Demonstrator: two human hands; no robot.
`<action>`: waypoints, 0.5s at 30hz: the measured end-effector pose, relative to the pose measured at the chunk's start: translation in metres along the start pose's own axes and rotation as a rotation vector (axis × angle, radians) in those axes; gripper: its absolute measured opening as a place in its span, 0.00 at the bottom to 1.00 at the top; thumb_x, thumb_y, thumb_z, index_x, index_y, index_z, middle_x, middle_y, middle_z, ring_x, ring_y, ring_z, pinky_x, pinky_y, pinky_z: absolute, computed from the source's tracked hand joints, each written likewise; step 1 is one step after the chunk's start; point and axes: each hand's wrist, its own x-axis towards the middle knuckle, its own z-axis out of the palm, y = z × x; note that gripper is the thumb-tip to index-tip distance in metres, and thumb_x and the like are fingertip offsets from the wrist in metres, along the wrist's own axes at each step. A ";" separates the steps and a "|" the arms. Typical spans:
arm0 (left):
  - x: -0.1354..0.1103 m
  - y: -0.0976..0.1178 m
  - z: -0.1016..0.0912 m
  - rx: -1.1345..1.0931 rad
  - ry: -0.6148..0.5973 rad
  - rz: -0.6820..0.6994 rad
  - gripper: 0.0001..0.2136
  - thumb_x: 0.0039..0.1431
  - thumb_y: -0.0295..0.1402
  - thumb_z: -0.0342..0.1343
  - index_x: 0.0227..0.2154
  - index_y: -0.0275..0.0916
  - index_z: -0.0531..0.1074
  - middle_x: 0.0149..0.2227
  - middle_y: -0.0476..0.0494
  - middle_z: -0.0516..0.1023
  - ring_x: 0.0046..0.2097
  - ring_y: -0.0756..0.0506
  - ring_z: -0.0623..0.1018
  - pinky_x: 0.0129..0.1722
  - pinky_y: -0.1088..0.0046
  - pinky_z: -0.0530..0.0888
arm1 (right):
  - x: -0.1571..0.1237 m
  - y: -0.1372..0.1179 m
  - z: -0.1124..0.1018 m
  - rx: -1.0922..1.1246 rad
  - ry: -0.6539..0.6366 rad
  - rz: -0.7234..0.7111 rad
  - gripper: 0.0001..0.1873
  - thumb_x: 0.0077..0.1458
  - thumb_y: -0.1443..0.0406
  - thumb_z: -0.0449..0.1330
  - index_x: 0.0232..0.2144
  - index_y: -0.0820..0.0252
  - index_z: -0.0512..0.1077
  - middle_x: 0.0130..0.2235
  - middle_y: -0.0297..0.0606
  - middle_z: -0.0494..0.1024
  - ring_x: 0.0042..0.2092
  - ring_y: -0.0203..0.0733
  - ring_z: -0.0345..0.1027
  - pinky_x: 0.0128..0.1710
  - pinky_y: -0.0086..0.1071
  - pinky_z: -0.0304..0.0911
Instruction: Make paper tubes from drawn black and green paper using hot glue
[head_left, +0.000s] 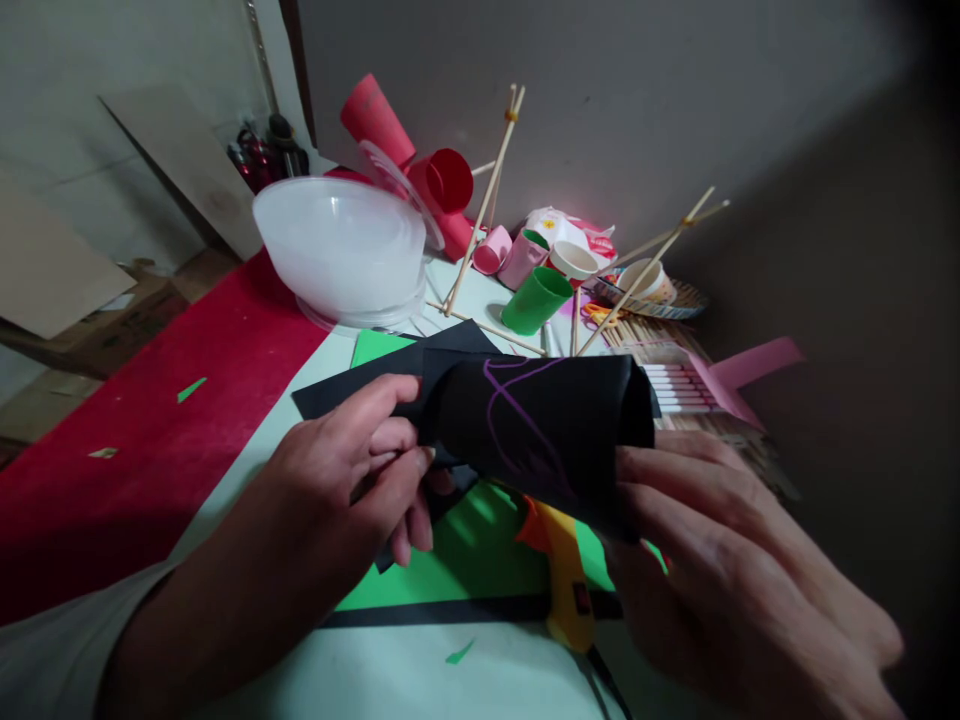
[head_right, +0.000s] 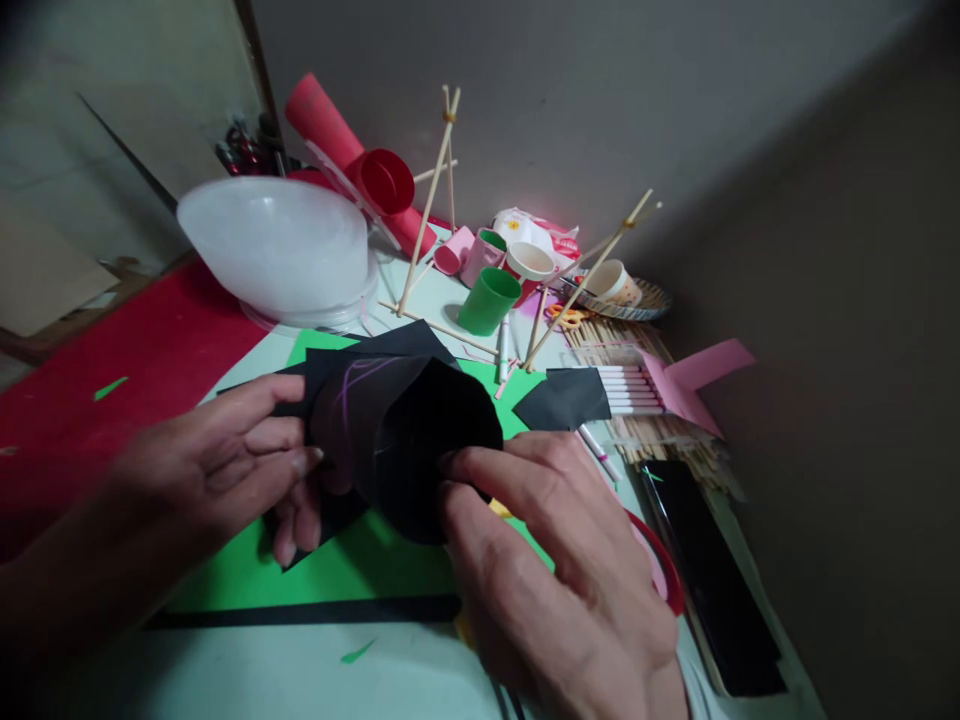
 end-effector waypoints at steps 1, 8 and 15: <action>-0.001 -0.001 0.001 0.002 0.007 0.019 0.16 0.64 0.36 0.54 0.53 0.46 0.63 0.26 0.55 0.80 0.22 0.48 0.78 0.23 0.74 0.75 | -0.001 0.000 -0.001 -0.004 -0.016 -0.006 0.09 0.63 0.78 0.58 0.40 0.64 0.75 0.47 0.39 0.77 0.47 0.41 0.70 0.53 0.38 0.66; -0.003 -0.010 0.004 0.029 0.044 0.096 0.18 0.65 0.34 0.53 0.57 0.45 0.63 0.26 0.53 0.81 0.21 0.49 0.78 0.22 0.75 0.74 | -0.007 0.004 0.003 -0.020 -0.003 0.005 0.04 0.69 0.67 0.59 0.43 0.60 0.73 0.49 0.38 0.77 0.46 0.42 0.70 0.57 0.43 0.65; -0.004 -0.004 0.001 -0.027 0.005 0.084 0.22 0.63 0.39 0.57 0.59 0.43 0.64 0.22 0.54 0.78 0.20 0.47 0.78 0.23 0.73 0.75 | -0.005 0.007 0.008 0.033 -0.007 -0.016 0.07 0.68 0.69 0.56 0.46 0.59 0.73 0.46 0.46 0.80 0.43 0.48 0.74 0.39 0.43 0.69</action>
